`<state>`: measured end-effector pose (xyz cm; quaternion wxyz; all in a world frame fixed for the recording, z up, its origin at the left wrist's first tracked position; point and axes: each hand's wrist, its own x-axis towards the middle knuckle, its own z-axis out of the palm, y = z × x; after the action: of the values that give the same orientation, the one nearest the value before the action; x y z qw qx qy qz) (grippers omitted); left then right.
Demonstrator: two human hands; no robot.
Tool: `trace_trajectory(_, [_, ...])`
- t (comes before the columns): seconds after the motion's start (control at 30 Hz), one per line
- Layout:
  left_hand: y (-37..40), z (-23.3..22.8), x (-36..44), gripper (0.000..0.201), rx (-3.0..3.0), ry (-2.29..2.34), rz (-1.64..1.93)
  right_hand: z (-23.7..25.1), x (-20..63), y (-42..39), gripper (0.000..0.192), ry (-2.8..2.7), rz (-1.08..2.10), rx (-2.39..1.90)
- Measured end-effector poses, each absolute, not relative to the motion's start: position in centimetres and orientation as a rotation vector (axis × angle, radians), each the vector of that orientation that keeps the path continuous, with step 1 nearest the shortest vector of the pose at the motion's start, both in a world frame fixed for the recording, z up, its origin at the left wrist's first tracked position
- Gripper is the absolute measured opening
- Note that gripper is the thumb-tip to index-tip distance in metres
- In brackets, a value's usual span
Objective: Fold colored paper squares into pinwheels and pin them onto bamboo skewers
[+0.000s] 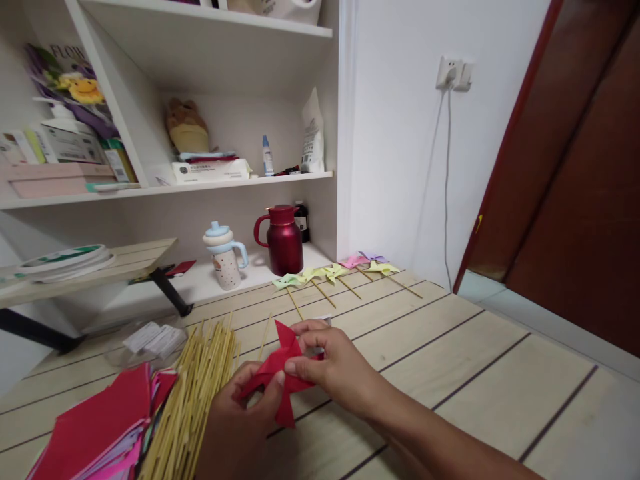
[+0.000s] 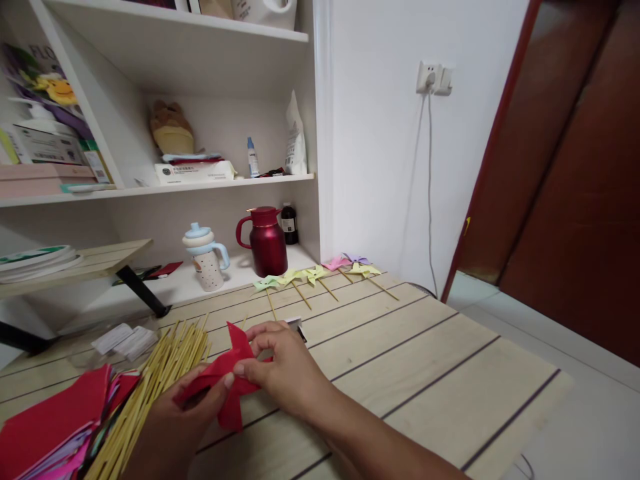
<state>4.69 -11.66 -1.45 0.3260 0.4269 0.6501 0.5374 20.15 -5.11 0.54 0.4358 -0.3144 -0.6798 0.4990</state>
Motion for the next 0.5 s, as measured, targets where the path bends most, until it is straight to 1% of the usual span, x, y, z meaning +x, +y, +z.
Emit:
trace_trajectory(0.13, [-11.5,-1.0,5.0,0.038,1.018,1.522,1.416,0.5,20.1,-5.2,0.018,-1.635,1.198,-0.754])
trace_trajectory(0.23, [-11.7,0.1,5.6,0.045,0.887,1.417,1.514,0.7,20.0,-5.2,0.020,-1.574,1.189,-0.736])
trace_trajectory(0.37, [-12.0,1.0,6.0,0.051,0.855,1.427,1.557,0.8,19.9,-5.1,0.019,-1.468,1.265,-0.699])
trace_trajectory(0.5, [-12.1,0.8,5.8,0.052,0.809,1.492,1.530,0.6,19.8,-5.1,0.019,-1.466,1.224,-0.704])
